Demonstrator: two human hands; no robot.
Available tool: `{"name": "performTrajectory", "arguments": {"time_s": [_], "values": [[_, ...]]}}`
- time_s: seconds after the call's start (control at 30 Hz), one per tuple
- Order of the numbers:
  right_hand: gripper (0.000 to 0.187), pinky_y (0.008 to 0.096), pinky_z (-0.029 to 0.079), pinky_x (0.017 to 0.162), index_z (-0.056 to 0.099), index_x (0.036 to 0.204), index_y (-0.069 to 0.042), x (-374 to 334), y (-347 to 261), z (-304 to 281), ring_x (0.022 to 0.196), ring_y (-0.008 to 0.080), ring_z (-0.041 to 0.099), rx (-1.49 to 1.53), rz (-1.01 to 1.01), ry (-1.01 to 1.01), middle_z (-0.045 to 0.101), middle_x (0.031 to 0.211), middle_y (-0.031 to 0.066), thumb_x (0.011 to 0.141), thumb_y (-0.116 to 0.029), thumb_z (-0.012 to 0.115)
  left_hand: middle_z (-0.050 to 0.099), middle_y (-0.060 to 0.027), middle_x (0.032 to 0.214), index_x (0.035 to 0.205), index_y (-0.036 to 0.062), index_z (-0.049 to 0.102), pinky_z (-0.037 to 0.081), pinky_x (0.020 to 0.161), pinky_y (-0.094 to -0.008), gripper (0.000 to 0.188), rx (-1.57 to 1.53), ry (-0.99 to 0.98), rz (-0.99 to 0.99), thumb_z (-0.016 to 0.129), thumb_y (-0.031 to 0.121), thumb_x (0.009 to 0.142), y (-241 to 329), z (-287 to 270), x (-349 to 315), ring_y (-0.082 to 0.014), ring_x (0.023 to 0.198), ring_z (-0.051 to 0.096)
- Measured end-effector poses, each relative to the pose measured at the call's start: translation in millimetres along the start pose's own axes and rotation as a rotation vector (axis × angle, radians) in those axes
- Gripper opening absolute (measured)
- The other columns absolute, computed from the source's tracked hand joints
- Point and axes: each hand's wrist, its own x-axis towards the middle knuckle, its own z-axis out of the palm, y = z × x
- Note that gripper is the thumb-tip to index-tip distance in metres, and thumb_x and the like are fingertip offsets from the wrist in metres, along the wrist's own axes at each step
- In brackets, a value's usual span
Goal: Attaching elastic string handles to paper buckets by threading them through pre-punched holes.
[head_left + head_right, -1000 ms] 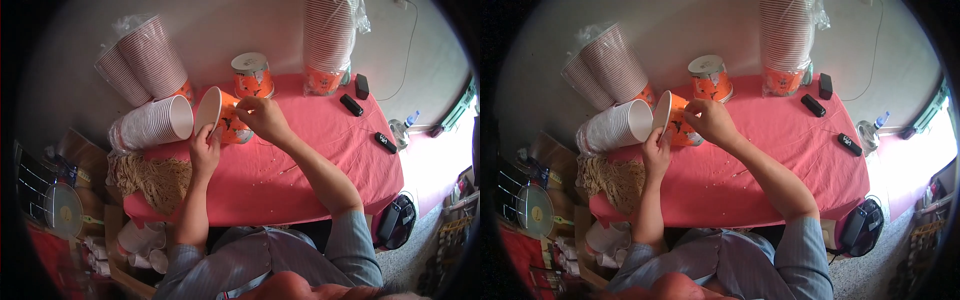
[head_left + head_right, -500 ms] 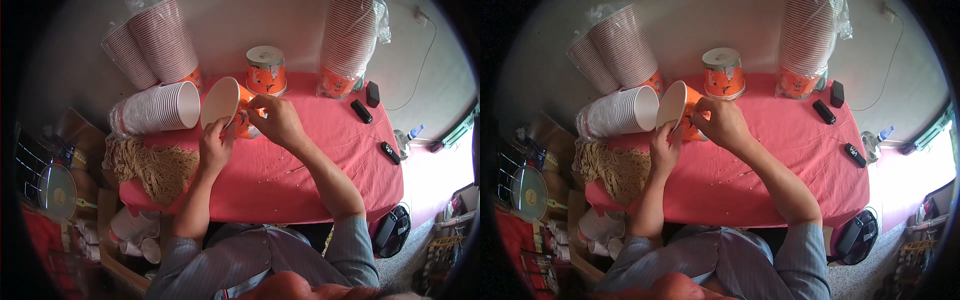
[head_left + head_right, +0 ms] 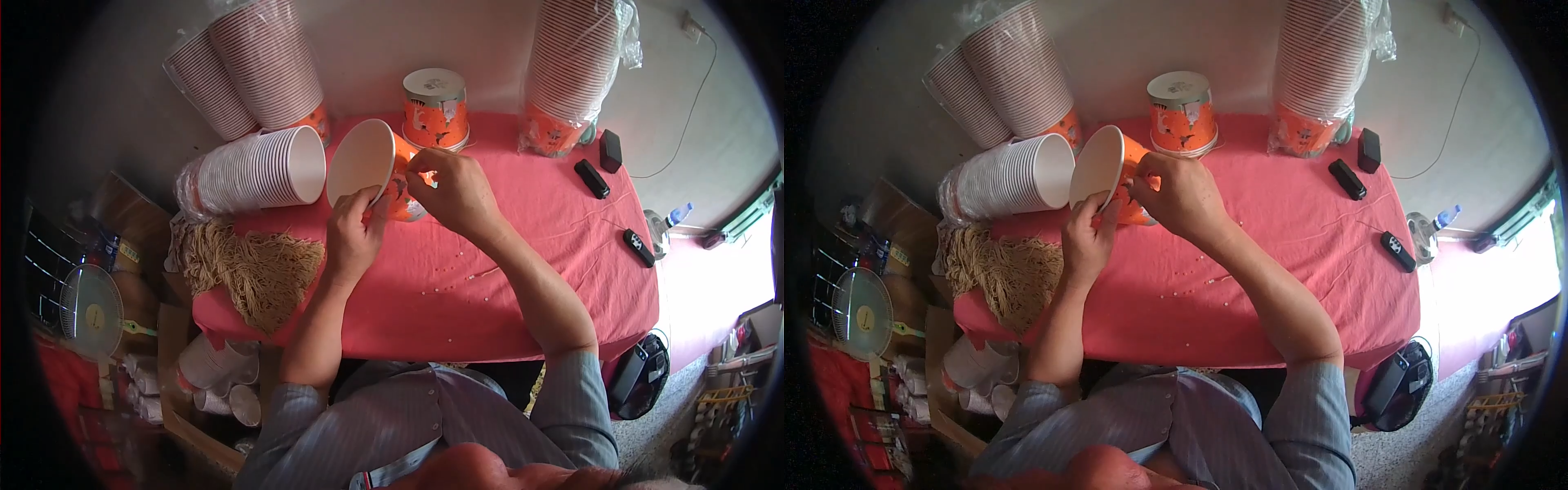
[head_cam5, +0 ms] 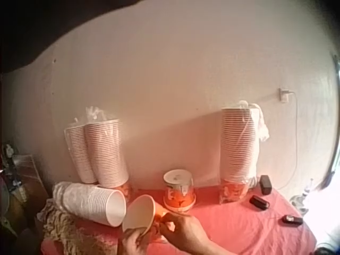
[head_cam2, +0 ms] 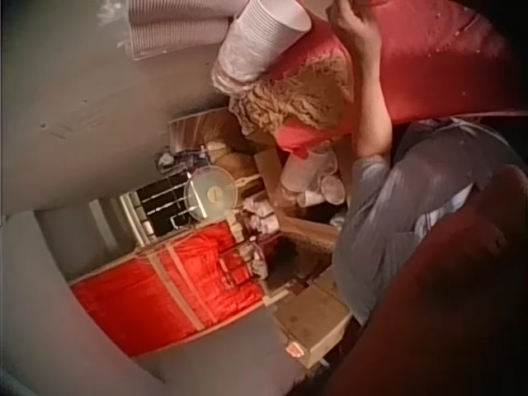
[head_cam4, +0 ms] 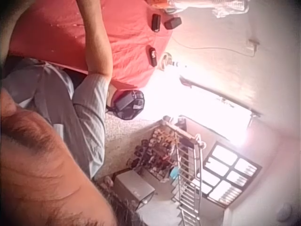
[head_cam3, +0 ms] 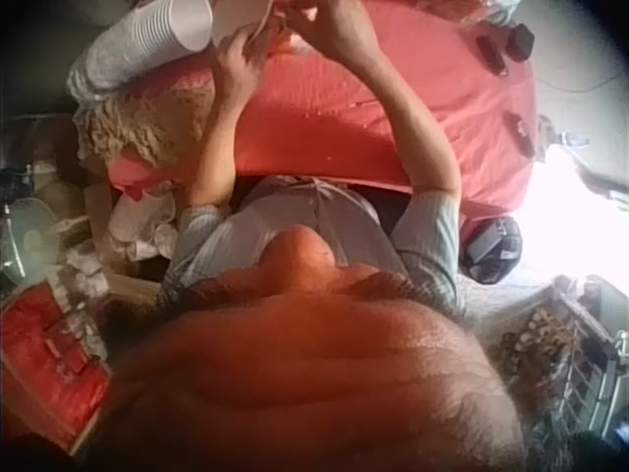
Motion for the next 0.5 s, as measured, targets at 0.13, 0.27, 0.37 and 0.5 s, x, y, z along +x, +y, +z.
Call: {"name": "performTrajectory", "arguments": {"time_s": [0.13,0.27,0.37,0.5], "values": [[0.016,0.0425,0.060,0.074,0.076,0.102,-0.002,0.3,3.4,3.0,0.083,0.0312,0.077,-0.023,-0.023,0.014,0.079,0.100,0.0135,0.092,-0.014,0.077,0.078,-0.0155,0.101,0.113,0.0005,0.073,0.058,0.083,-0.0448,0.019,0.017,-0.004,0.004,0.079,0.010,0.097,-2.1,0.9,0.1,-0.0359,0.094,0.074],[0.016,0.0422,0.060,0.074,0.076,0.102,-0.002,-0.3,5.7,5.4,0.082,0.0306,0.077,-0.017,-0.018,0.021,0.078,0.101,0.0137,0.092,-0.014,0.078,0.078,-0.0155,0.101,0.113,0.0013,0.074,0.057,0.084,-0.0450,0.019,0.060,-0.009,0.037,0.079,0.008,0.096,1.6,0.6,1.4,-0.0353,0.094,0.074],[0.015,0.0421,0.061,0.074,0.076,0.102,-0.001,0.0,10.7,9.2,0.082,0.0306,0.077,0.000,-0.011,0.016,0.077,0.102,0.0140,0.093,-0.013,0.077,0.078,-0.0154,0.099,0.114,0.0017,0.074,0.057,0.086,-0.0451,0.021,0.094,-0.016,0.090,0.080,0.006,0.094,7.1,-1.2,4.3,-0.0354,0.093,0.074],[0.016,0.0417,0.062,0.079,0.078,0.104,-0.001,1.7,16.3,13.9,0.087,0.0312,0.078,-0.008,-0.013,0.012,0.078,0.105,0.0143,0.093,-0.013,0.077,0.078,-0.0146,0.096,0.112,0.0019,0.074,0.055,0.084,-0.0451,0.021,0.152,-0.026,0.135,0.080,0.005,0.093,10.9,-3.2,5.4,-0.0354,0.089,0.074]]}}
